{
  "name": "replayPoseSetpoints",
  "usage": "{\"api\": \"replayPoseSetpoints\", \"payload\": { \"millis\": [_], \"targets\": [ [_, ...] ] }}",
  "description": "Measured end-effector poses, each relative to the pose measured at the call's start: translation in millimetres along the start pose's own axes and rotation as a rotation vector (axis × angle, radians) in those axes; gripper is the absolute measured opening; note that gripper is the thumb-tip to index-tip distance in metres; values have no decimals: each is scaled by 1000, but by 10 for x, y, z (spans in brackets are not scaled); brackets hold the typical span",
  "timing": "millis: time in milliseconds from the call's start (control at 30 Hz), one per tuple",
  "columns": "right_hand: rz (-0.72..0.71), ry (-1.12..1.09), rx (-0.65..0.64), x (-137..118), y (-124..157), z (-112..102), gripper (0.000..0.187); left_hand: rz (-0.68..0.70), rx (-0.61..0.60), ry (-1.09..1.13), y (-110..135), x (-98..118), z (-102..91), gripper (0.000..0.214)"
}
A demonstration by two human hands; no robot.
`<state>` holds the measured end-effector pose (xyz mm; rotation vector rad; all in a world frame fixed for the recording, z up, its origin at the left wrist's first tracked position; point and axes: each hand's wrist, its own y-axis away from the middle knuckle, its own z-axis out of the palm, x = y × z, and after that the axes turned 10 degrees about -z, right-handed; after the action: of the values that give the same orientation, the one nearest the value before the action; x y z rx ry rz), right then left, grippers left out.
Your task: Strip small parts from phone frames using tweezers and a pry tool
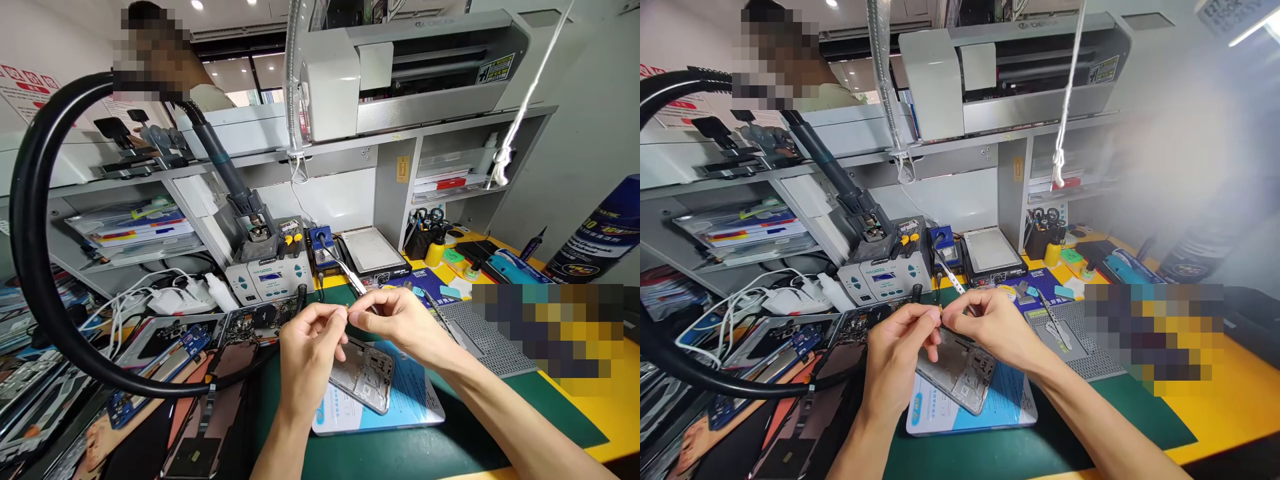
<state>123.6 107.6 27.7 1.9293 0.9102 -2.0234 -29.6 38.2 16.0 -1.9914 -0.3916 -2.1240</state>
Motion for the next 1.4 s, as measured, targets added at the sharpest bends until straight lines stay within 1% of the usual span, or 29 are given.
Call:
{"api": "replayPoseSetpoints", "payload": {
  "millis": [200,367,400,433,600,700,833,900,967,1133,1267,1400],
  "targets": [
    [23,32,5,14,-25,2,13,1,8,-41,0,9,21,24],
    [-11,48,15,95,-11,-13,12,26,7,-105,19,6,64,27],
    [-15,47,10,128,-10,-17,14,-23,-16,-79,18,-2,78,28],
    [-20,43,7,166,-15,-21,12,-24,-16,-84,9,-14,92,29],
    [-66,39,2,353,-91,-36,20,9,-3,-104,-111,-83,108,35],
    [-53,62,-23,409,-116,-57,22,14,-15,-92,-139,-96,101,41],
    [-41,106,-60,453,-145,-81,32,3,-28,-84,-141,-79,90,47],
    [-41,118,-66,446,-150,-79,33,4,-33,-90,-139,-67,85,47],
    [-38,127,-66,405,-137,-70,30,17,-33,-103,-129,-54,79,46],
    [-32,163,-48,257,-82,-54,21,85,-17,-157,-48,12,54,33],
    [-47,164,-35,234,-92,-40,19,138,-6,-212,23,96,42,26],
    [-53,155,-24,188,-94,2,16,152,-1,-249,8,109,32,23]
  ]
}}
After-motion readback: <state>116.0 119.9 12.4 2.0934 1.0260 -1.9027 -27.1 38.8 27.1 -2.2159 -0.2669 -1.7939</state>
